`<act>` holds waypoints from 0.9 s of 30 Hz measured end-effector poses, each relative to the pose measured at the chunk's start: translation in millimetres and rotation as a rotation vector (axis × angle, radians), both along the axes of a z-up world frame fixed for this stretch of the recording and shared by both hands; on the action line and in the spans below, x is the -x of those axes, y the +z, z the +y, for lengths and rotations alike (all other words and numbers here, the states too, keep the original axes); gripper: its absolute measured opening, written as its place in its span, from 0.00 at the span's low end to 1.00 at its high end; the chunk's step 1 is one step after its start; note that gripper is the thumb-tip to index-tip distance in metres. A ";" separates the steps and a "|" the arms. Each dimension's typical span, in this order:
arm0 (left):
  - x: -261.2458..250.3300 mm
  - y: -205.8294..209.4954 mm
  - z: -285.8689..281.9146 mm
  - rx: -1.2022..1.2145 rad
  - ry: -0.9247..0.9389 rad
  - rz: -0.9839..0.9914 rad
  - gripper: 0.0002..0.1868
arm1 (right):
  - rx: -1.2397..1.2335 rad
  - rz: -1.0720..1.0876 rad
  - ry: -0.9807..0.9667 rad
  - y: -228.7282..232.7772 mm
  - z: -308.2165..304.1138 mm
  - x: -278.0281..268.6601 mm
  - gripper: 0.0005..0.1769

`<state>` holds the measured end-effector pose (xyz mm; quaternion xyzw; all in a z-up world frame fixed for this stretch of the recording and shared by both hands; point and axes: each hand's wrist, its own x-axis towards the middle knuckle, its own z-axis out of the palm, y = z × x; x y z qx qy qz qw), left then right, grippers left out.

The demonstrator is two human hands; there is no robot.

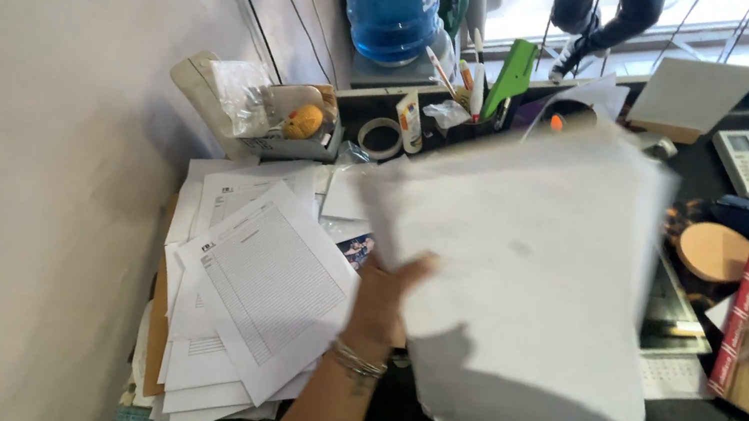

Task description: Sorting, flipping through, and organizing various documents, invoices, and binders on a desk.

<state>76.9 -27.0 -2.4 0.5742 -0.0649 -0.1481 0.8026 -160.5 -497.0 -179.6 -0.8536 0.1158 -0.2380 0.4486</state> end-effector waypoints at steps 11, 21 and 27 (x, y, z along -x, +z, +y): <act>39.3 60.8 38.5 0.389 0.411 0.247 0.47 | 0.442 0.185 -0.026 77.8 155.9 -67.4 0.22; 66.9 63.8 23.2 0.543 0.503 0.423 0.44 | -0.498 0.074 0.565 89.9 257.7 -18.9 0.53; 78.8 11.5 -15.4 0.758 0.204 0.496 0.35 | -1.645 -0.060 0.732 17.5 291.8 -26.2 0.42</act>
